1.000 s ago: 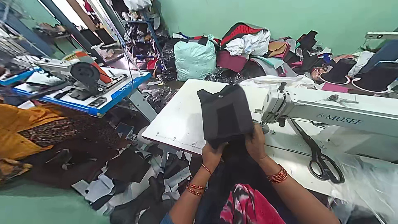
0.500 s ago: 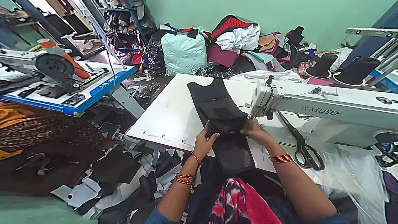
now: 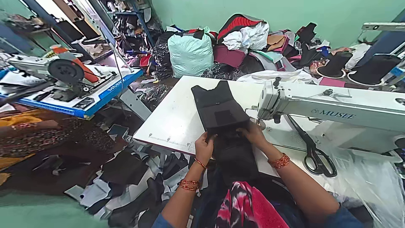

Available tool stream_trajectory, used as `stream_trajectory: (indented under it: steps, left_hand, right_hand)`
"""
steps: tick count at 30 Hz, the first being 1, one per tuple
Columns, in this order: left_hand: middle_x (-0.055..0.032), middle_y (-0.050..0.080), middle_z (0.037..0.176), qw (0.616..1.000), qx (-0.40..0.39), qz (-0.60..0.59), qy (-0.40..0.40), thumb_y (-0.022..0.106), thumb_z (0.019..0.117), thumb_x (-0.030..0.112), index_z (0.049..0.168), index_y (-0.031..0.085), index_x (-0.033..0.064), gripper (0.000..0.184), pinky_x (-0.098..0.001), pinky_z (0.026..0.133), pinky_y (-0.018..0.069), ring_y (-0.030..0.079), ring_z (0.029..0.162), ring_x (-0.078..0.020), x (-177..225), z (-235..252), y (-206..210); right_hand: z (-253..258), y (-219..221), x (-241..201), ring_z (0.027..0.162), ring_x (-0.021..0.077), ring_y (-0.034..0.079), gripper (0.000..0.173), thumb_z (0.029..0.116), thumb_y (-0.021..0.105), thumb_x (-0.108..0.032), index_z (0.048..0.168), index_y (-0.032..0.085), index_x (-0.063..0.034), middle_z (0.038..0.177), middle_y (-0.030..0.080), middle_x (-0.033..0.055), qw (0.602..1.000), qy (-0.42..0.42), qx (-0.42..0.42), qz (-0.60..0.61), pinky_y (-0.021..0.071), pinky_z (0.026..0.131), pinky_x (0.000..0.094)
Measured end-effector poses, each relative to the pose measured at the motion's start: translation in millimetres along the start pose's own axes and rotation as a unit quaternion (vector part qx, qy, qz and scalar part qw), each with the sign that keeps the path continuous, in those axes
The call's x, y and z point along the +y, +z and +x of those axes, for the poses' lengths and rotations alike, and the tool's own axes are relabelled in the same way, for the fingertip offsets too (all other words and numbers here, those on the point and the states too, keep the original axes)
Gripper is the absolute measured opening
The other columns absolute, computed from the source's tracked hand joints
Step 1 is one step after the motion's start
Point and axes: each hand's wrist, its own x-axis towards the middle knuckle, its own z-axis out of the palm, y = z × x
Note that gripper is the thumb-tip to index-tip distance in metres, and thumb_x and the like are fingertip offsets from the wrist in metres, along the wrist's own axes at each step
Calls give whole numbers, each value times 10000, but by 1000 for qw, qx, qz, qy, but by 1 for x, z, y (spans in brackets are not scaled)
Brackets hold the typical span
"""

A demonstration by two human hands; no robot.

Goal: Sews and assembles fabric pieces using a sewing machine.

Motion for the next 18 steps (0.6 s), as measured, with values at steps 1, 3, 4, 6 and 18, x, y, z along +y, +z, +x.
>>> stream_trajectory:
  steps: [1, 3, 4, 6, 18]
  left_hand:
    - [-135, 765, 1011, 999, -22, 15, -30, 690, 951, 105, 1125, 701, -71, 248, -286, 916, 580, 736, 944, -103, -3, 1, -2]
    - [-150, 763, 1027, 996, -44, 43, -57, 692, 954, 130, 1152, 698, -69, 281, -332, 941, 568, 735, 968, -145, -4, 5, -3]
    - [-154, 761, 1032, 996, -49, 51, -63, 695, 954, 141, 1160, 698, -67, 292, -342, 947, 563, 734, 972, -153, -3, 6, -4]
    - [-151, 760, 1038, 994, -54, 54, -75, 699, 954, 149, 1173, 695, -62, 304, -335, 947, 563, 732, 972, -144, -2, 4, -5]
    - [-117, 765, 1014, 994, -45, 58, -81, 713, 940, 132, 1139, 710, -47, 268, -292, 917, 570, 727, 935, -93, -1, 4, -4]
  right_hand:
    - [3, 0, 2, 1151, 309, 655, 435, 957, 709, -285, 1232, 652, 47, 1165, 698, 217, 998, 44, -38, -5, 473, 1051, 497]
    - [9, -4, 1, 1148, 285, 646, 372, 976, 701, -227, 1222, 656, 48, 1170, 693, 215, 992, 96, -81, 15, 468, 1047, 469]
    - [11, -7, 0, 1126, 245, 649, 351, 987, 689, -207, 1230, 648, 42, 1170, 692, 196, 989, 105, -99, 35, 483, 1031, 434]
    - [7, -15, 4, 1035, 150, 650, 320, 1011, 647, -187, 1242, 627, 34, 1137, 687, 148, 979, 115, -133, 100, 517, 952, 351]
    - [17, -24, 4, 1090, 165, 655, 491, 856, 819, -116, 1272, 604, 31, 1179, 683, 152, 964, 119, -230, 54, 519, 995, 361]
